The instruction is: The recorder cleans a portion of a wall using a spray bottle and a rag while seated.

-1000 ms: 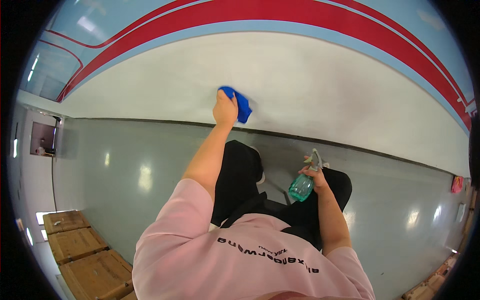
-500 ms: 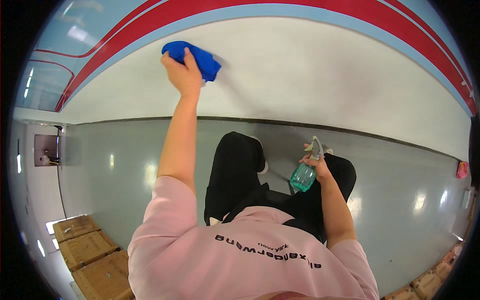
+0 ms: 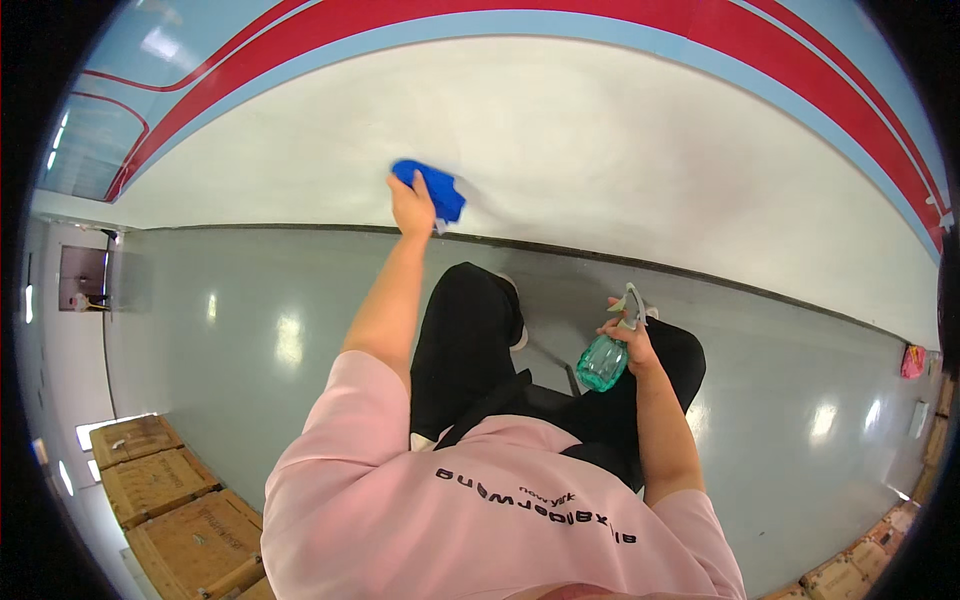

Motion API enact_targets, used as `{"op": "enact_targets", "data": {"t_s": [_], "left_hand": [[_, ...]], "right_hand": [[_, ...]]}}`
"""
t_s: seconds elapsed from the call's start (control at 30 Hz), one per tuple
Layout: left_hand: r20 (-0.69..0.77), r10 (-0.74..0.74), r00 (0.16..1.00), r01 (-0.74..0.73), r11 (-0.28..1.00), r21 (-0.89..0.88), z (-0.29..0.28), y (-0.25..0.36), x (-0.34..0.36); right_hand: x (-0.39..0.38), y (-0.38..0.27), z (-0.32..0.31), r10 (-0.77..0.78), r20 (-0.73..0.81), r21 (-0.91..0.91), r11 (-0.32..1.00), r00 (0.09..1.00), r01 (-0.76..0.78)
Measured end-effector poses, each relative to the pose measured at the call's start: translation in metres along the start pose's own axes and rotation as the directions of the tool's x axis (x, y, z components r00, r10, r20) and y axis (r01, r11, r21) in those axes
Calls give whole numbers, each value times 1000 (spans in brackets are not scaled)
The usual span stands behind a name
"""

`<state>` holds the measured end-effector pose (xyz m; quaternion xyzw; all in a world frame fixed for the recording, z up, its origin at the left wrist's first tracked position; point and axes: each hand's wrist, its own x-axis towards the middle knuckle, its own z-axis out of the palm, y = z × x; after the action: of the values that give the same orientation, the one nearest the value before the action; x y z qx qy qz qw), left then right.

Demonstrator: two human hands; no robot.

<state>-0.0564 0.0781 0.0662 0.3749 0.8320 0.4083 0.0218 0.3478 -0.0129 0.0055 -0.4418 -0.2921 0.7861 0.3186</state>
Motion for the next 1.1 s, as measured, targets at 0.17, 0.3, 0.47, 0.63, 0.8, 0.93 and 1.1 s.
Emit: {"op": "enact_targets", "data": {"t_s": [0.17, 0.3, 0.47, 0.63, 0.8, 0.93, 1.1], "left_hand": [[-346, 280, 895, -365, 907, -210, -57, 73, 47], [-363, 343, 866, -436, 874, -214, -57, 103, 43], [-153, 44, 987, -57, 995, -83, 5, 44, 8], [218, -35, 975, 8, 992, 124, 18, 25, -28], [-109, 355, 928, -371, 903, -215, -23, 105, -14], [-251, 651, 716, -688, 718, -100, -62, 178, 5], [-97, 725, 682, -699, 685, 204, -24, 164, -10]], "right_hand": [[-2, -8, 2, 41, 15, -24, 999, 999, -40], [-2, -11, 0, 16, 15, -43, 999, 1000, -15], [4, -2, -5, 1, 30, -29, 1000, 1000, 0], [-1, -4, -2, 7, -3, -49, 999, 1000, -7], [-1, -6, 0, 4, 7, -44, 999, 1000, -3], [-4, -12, 3, 3, 15, -33, 999, 1000, -2], [-3, -9, 0, -33, 3, -7, 999, 999, 33]]}}
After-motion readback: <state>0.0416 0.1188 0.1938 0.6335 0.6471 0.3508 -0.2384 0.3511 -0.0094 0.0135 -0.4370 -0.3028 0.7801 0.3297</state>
